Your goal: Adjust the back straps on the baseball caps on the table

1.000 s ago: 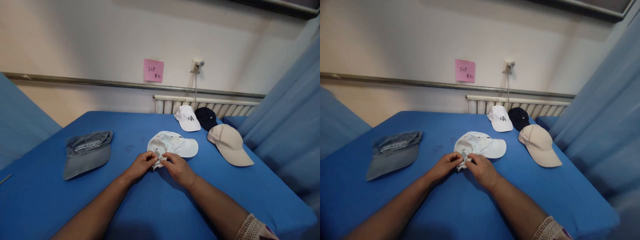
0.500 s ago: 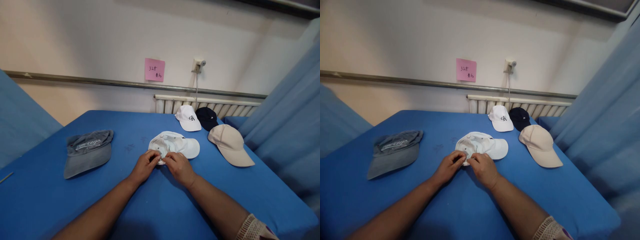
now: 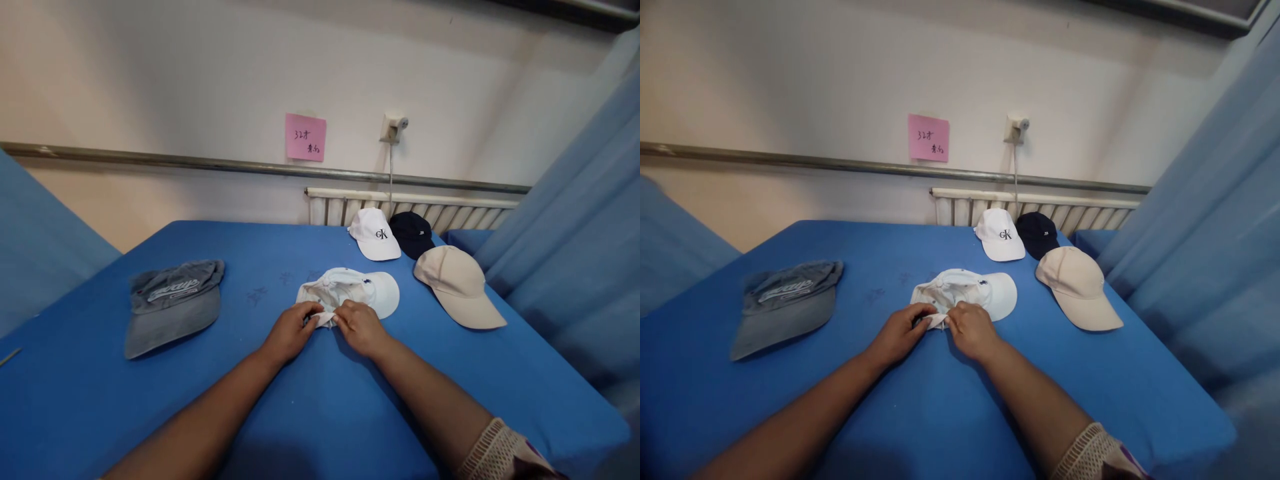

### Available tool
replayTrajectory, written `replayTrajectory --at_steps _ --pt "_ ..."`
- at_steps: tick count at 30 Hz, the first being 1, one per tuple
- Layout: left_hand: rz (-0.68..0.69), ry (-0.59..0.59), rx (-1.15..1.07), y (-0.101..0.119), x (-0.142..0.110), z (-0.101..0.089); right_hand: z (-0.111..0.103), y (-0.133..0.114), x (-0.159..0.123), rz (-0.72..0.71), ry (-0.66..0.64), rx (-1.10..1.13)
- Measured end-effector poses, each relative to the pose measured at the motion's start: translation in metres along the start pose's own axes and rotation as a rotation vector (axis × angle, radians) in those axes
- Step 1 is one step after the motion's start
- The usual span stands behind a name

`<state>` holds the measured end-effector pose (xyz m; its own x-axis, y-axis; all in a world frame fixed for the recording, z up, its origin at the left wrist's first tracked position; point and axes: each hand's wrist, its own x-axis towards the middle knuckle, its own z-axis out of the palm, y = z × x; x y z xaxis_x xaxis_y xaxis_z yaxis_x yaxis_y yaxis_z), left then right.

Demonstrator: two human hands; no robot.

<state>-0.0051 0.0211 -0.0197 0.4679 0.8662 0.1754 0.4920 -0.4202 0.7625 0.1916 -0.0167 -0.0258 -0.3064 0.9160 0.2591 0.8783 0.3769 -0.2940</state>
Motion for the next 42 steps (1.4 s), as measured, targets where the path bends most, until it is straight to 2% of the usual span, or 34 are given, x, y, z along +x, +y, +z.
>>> replayTrajectory --at_steps 5,8,12,16,19,25,31,36,42 --pt "-0.040 -0.023 -0.125 -0.008 0.007 0.001 0.002 0.004 0.002 -0.010 0.004 0.023" --pt "-0.092 -0.060 -0.217 -0.006 0.009 0.001 0.004 0.006 0.001 0.009 0.038 0.127" --pt "-0.087 -0.095 -0.220 0.005 0.005 0.000 0.006 0.007 0.000 0.117 0.083 0.305" --pt "-0.088 -0.103 -0.189 0.008 0.004 0.003 0.008 0.008 0.002 0.190 0.084 0.382" --pt "-0.148 -0.074 -0.311 0.004 0.008 0.006 0.010 0.011 0.002 0.145 0.118 0.453" --pt "-0.236 -0.067 -0.446 -0.003 0.014 0.006 0.009 0.011 -0.004 -0.086 0.185 0.583" --pt "-0.221 -0.067 -0.419 -0.004 0.013 0.006 0.016 0.015 0.000 -0.074 0.195 0.667" --pt "-0.229 -0.040 -0.422 -0.002 0.014 0.008 0.013 0.021 -0.001 -0.096 0.157 0.731" --pt "-0.278 -0.058 -0.509 -0.002 0.015 0.001 0.010 0.017 -0.004 -0.121 0.227 0.613"
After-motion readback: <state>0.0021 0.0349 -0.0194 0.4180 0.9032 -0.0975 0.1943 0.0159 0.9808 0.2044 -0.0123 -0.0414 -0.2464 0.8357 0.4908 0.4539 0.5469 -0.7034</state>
